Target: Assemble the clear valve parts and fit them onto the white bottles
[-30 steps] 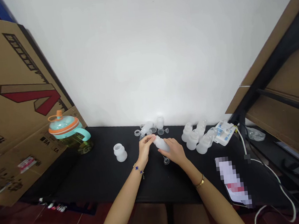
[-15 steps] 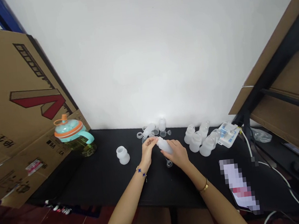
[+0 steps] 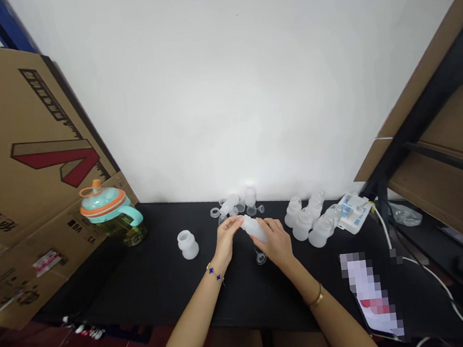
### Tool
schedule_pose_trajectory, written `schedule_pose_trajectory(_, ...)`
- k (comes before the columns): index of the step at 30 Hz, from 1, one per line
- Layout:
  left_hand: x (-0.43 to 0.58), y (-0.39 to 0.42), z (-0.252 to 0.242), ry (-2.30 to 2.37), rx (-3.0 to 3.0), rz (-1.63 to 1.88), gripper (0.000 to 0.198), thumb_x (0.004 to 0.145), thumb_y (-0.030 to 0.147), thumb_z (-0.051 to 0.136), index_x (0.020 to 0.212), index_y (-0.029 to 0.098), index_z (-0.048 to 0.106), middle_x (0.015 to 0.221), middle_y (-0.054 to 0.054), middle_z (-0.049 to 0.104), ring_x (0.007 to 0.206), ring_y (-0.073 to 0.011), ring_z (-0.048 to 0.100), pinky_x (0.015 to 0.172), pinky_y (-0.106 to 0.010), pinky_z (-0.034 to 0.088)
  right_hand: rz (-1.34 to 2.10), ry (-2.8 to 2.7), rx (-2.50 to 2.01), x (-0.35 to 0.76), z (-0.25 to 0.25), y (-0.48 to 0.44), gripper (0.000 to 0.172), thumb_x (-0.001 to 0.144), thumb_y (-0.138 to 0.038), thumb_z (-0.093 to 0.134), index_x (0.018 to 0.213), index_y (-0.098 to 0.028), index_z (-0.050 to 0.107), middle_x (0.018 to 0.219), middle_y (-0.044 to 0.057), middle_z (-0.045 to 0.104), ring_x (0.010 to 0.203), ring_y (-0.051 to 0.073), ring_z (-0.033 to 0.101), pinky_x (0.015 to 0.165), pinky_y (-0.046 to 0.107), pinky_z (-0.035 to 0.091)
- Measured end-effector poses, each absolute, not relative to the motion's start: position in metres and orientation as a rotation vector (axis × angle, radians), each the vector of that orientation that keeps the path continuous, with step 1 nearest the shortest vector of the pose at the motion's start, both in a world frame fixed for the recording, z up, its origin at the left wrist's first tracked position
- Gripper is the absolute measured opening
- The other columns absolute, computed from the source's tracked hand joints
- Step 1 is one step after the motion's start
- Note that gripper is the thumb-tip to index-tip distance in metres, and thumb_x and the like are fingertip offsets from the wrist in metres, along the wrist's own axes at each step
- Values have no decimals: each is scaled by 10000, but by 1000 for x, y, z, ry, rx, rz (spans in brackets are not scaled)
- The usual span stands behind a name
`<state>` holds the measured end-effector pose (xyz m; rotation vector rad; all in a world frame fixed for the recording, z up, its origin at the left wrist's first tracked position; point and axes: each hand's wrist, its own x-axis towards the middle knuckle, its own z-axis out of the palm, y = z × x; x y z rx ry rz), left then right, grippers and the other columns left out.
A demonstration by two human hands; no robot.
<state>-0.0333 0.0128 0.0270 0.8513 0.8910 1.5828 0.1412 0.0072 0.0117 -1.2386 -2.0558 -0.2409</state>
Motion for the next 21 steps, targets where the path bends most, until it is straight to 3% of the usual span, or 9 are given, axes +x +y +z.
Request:
schedule_pose_trajectory(10, -35, 15, 25, 933, 840, 1607, 247, 664, 328, 873, 823, 150, 807, 1026, -118, 773, 1060, -260, 677, 1005, -383, 467, -189, -2080, -1244, 139, 9, 7, 472, 904, -424, 644, 1326, -214, 622, 1090, 109, 680, 984, 272, 588, 862, 353, 508)
schedule_pose_trajectory(21, -36, 17, 24, 895, 854, 1583, 193, 689, 309, 862, 797, 157, 812, 1070, -128, 771, 1173, -294, 639, 1046, -396, 452, -168, -2102, -1249, 140, 7, 8, 495, 894, -431, 666, 1337, -217, 610, 1081, 91, 686, 963, 251, 599, 833, 332, 526)
